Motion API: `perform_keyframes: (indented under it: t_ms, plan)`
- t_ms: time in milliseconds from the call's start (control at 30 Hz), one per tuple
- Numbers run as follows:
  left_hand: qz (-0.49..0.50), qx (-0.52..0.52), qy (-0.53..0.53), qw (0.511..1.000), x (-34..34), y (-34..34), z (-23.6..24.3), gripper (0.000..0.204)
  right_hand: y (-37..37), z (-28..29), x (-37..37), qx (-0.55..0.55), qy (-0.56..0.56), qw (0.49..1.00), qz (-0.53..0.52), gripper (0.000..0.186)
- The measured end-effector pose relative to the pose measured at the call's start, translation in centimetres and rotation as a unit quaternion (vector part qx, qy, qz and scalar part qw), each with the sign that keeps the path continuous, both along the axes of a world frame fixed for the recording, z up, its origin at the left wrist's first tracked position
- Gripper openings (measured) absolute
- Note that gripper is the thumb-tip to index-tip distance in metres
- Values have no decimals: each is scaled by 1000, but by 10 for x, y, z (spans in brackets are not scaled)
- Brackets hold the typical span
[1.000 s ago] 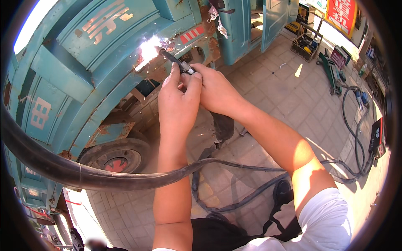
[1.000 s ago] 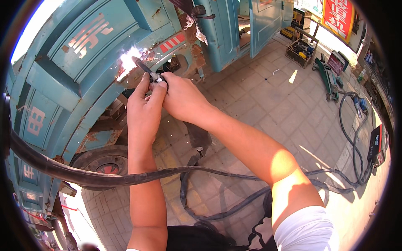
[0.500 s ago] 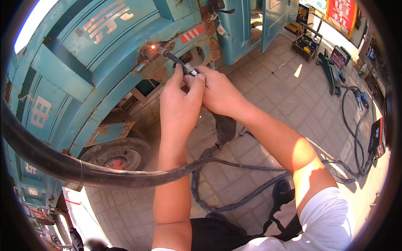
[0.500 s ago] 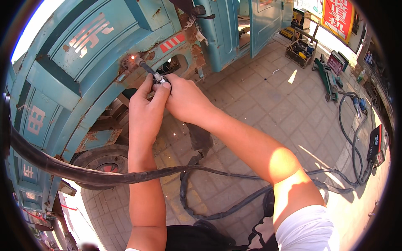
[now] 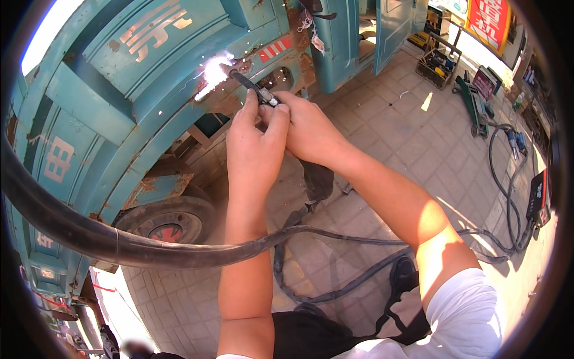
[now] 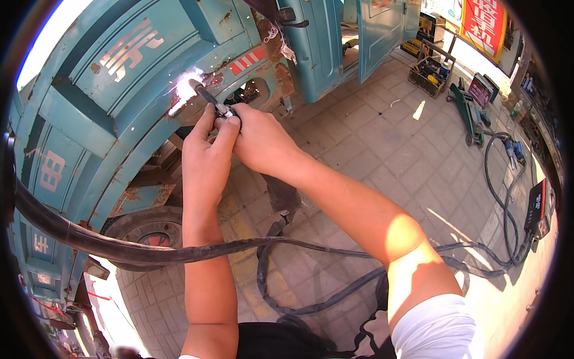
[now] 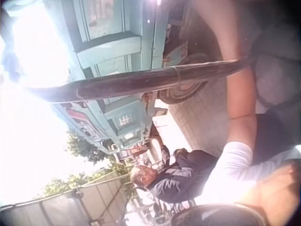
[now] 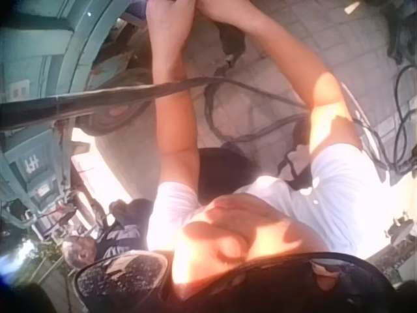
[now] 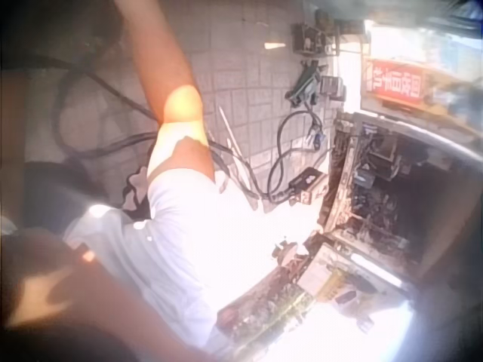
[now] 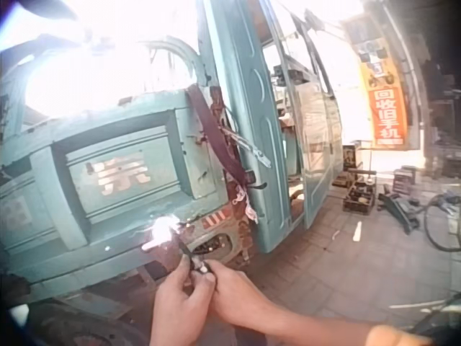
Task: The person welds a rusted area on the rear side panel of a teal utility vehicle using a handheld welding torch. Sparks are visible as the torch is applied to the metal surface. The person adjusts the torch position and repositions the ground cable during the process.
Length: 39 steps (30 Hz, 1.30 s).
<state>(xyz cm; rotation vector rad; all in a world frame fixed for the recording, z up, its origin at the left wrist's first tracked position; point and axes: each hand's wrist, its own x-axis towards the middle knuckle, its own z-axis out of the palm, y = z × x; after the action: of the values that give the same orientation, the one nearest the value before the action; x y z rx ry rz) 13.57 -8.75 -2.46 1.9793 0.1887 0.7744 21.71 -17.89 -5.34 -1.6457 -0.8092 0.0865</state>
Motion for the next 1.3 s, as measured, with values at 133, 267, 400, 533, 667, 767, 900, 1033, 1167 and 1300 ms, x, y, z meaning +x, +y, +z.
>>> perform_keyframes:
  t_ms: [133, 267, 400, 533, 667, 767, 900, 1033, 1167, 1300]
  plan:
    - [-3, -2, -3, 1000, 0, 1, -1, 67, 1, 0, 0, 1, -11, 1000, -5, 42]
    - [-8, 10, 22, 1000, -2, -1, 5, 67, -1, 0, -1, 6, -10, 1000, -10, 41]
    - [-7, 3, 12, 1000, -4, -1, 4, 67, -4, 5, -5, -17, 27, 999, -1, 42]
    - [-19, -4, 21, 1000, -4, -5, 5, 69, -8, 5, -4, -22, 36, 999, -5, 44]
    - [-12, 6, 20, 1000, -3, -6, 5, 70, -10, 5, -3, -27, 44, 999, -7, 44]
    - [-13, -4, 28, 1000, -3, -5, 4, 70, -7, 3, -2, -31, 30, 999, -7, 44]
    - [-12, 6, 10, 1000, -2, -3, 3, 69, -6, 4, -2, -22, 24, 999, -4, 43]
    - [-3, 23, -10, 1000, 0, -1, 0, 67, -5, 4, -1, -15, 13, 1000, -4, 42]
    - [-11, -6, 18, 1000, 0, -2, 2, 66, -4, 2, 0, -5, 5, 1000, -1, 41]
    - [-7, 2, 12, 1000, 0, -2, 2, 68, -2, -2, 3, -1, 3, 1000, -3, 40]
